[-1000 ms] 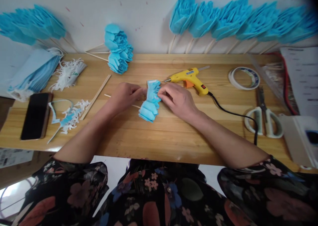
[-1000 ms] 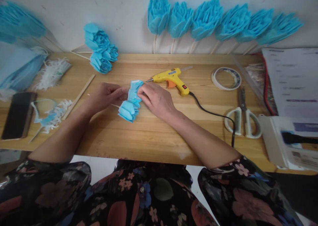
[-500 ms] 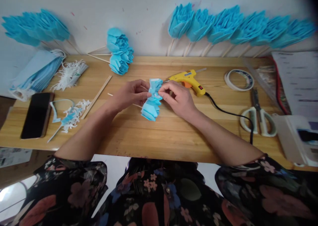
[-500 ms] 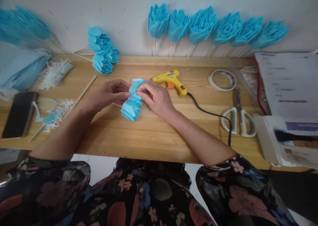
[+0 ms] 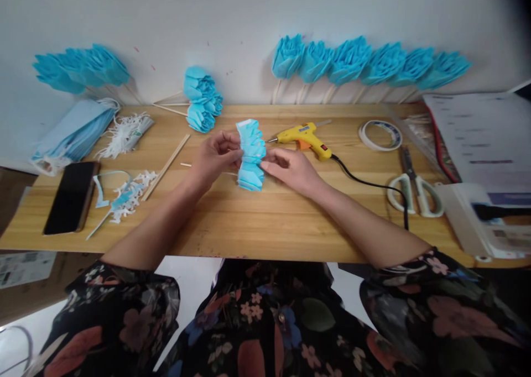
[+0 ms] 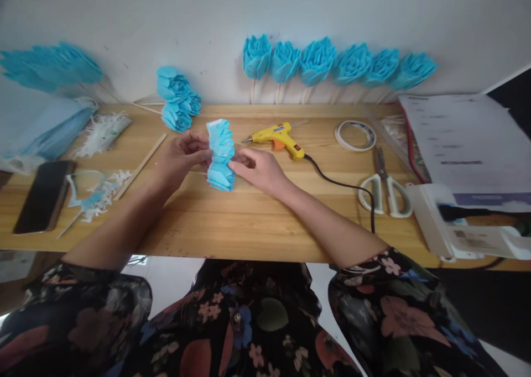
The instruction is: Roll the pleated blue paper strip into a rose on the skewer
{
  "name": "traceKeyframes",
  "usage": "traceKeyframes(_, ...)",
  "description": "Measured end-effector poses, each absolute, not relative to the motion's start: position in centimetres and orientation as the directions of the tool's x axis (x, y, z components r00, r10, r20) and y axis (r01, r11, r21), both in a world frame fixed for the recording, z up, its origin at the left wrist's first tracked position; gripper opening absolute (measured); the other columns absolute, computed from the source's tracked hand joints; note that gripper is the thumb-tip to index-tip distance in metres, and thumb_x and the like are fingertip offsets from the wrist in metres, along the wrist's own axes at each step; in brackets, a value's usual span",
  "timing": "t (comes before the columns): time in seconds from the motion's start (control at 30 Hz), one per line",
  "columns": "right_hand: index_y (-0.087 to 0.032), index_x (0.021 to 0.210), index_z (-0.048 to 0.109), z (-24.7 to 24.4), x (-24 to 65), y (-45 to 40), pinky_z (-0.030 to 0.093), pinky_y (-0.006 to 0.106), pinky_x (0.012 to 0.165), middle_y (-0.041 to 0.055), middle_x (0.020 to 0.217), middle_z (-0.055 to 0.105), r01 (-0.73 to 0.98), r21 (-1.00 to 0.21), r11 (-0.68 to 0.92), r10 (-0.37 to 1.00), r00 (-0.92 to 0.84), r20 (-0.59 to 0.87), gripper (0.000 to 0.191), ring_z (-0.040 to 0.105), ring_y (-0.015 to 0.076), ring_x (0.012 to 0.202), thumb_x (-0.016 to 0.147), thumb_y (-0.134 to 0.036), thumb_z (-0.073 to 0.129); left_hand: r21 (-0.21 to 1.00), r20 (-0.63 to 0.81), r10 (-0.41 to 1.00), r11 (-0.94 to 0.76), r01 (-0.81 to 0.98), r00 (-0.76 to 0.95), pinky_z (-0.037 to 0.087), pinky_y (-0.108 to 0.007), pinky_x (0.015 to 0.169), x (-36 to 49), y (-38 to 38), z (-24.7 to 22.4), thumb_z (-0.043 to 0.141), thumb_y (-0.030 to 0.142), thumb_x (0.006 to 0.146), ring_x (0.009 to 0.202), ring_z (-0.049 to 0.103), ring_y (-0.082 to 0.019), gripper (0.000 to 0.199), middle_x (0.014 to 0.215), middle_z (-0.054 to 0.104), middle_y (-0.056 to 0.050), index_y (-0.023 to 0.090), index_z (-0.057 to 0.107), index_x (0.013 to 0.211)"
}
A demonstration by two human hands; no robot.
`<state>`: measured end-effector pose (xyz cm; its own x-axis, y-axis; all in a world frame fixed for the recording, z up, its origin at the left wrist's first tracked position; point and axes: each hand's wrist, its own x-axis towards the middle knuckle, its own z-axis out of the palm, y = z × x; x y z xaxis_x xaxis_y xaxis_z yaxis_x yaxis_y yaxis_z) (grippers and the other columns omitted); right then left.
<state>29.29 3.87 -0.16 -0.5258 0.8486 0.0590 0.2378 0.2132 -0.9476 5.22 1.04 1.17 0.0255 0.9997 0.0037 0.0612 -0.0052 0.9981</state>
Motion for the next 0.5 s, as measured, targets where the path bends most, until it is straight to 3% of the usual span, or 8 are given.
traceKeyframes(0.13,-0.026,0.073,0.051,-0.8,28.7,4.3,0.039,0.032,0.065,-0.0029,0.067,0.054,0.257,-0.908,0.331,0.836,-0.526,0.156,0.039,0.047,0.0151,0.067,0.091,-0.050,0.076,0.960,0.050,0.999,-0.046,0.275,-0.008,0.059,-0.028,0.070,4.7,1.1,1.1,0.084,0.032,0.090,0.073,0.072,-0.017,0.028,0.086,0.075,0.000,0.022,0.063,0.105)
traceKeyframes(0.23,-0.026,0.073,0.049,-1.2,28.7,4.7,0.039,0.032,0.066,-0.0038,0.067,0.051,0.272,-0.883,0.382,0.834,-0.513,0.203,0.030,0.044,0.0144,0.066,0.089,-0.039,0.070,0.812,0.261,0.963,-0.179,0.555,-0.072,0.061,-0.033,0.087,4.0,1.2,2.3,0.079,0.036,0.098,0.094,0.074,-0.021,0.021,0.102,0.078,-0.005,0.023,0.068,0.111)
traceKeyframes(0.3,-0.026,0.074,0.049,-1.2,28.8,4.8,0.040,0.032,0.067,-0.0034,0.068,0.053,0.279,-0.861,0.425,0.821,-0.519,0.237,0.026,0.044,0.0144,0.066,0.089,-0.036,0.069,0.693,0.375,0.927,-0.297,0.657,0.024,0.060,-0.040,0.105,3.9,1.3,3.7,0.076,0.039,0.102,0.118,0.073,-0.027,0.022,0.118,0.079,-0.010,0.023,0.073,0.116)
traceKeyframes(0.37,-0.025,0.076,0.051,-1.0,29.0,4.8,0.041,0.032,0.068,-0.0024,0.070,0.057,0.284,-0.828,0.483,0.797,-0.536,0.281,0.022,0.046,0.0150,0.067,0.088,-0.034,0.068,0.625,0.386,0.898,-0.424,0.656,0.212,0.054,-0.048,0.120,4.4,1.7,5.2,0.073,0.041,0.106,0.137,0.068,-0.033,0.029,0.134,0.079,-0.012,0.021,0.076,0.127)
traceKeyframes(0.5,-0.024,0.080,0.060,-0.7,29.5,4.6,0.043,0.033,0.070,-0.0004,0.074,0.063,0.259,-0.756,0.601,0.717,-0.591,0.368,0.017,0.052,0.0162,0.067,0.090,-0.035,0.067,0.685,0.229,0.832,-0.507,0.523,0.506,0.052,-0.047,0.125,6.1,3.5,7.3,0.076,0.048,0.107,0.139,0.071,-0.033,0.039,0.136,0.082,-0.012,0.023,0.080,0.136)
